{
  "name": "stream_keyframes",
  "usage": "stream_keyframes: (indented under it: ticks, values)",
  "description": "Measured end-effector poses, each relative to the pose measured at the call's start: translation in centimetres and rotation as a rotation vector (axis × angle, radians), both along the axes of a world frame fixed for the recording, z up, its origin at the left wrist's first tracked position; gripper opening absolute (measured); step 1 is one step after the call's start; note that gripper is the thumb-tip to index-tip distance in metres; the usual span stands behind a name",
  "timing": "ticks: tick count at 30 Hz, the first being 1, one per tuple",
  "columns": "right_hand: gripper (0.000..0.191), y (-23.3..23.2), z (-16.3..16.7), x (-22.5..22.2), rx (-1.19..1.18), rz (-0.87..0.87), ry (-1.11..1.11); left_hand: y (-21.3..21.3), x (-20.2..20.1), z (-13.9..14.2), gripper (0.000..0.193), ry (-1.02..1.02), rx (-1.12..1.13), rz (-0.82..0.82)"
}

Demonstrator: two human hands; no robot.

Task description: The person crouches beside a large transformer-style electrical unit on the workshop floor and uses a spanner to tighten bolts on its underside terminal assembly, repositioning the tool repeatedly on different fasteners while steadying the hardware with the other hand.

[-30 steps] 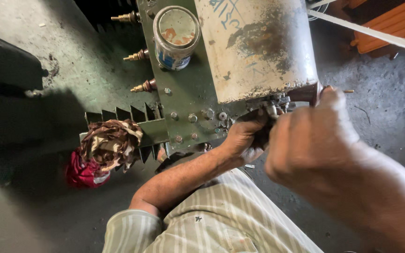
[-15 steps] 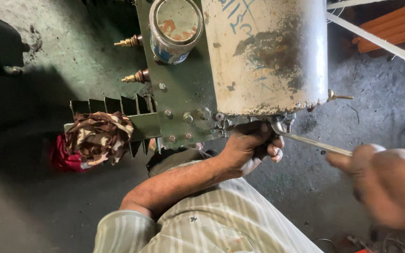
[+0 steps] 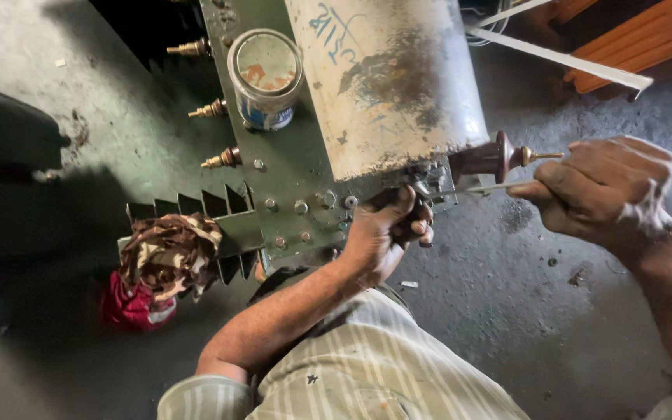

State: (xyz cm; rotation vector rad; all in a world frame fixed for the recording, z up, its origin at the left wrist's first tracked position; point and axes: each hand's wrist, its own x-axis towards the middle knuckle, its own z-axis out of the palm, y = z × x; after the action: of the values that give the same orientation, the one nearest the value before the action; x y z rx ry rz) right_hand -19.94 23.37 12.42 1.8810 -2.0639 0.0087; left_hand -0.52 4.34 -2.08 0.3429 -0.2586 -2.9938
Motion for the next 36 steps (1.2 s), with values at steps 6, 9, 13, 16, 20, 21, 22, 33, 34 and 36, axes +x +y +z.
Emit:
stream_keyframes:
  ticks: [6,9,13,16,20,21,22,33,34,36]
  values:
    - [0.039,1.9,1.7,2.9,0.047,0.034,-0.059,0.6,1.8,-1.1,0.029,0.069,-0.183,-0.174]
    - [0.042,2.3,3.2,5.0,0.204,-0.058,0.092,1.9,1.1,-1.7,0.029,0.062,-0.235,-0.185]
    - [0.043,0.8,5.4,6.9,0.238,-0.049,0.384,2.1,-0.8,-2.3,0.028,0.078,-0.247,-0.127]
    - [0.045,-1.1,7.0,8.4,0.272,-0.026,0.485,2.1,-1.0,-2.5,0.027,0.073,-0.197,-0.116]
    - [0.039,-3.8,8.6,10.6,0.297,0.054,0.616,1.9,-1.0,-2.7,0.028,0.178,-0.091,-0.089]
    - [0.039,-4.3,8.9,11.2,0.352,0.057,0.717,1.8,-1.2,-2.7,0.029,0.170,-0.095,-0.097]
    - [0.039,-4.8,9.2,11.6,0.392,0.059,0.761,1.9,-1.5,-2.8,0.029,0.162,-0.099,-0.102]
    - [0.029,-10.0,10.2,14.4,0.544,0.145,0.802,3.8,-3.5,-4.9,0.035,0.338,0.076,-0.120]
    - [0.035,-10.4,10.3,14.9,0.606,0.122,0.806,4.1,-3.8,-5.3,0.035,0.336,0.094,-0.121]
    - [0.027,-11.3,10.3,16.0,0.639,0.113,0.853,4.8,-4.2,-5.9,0.034,0.317,0.130,-0.126]
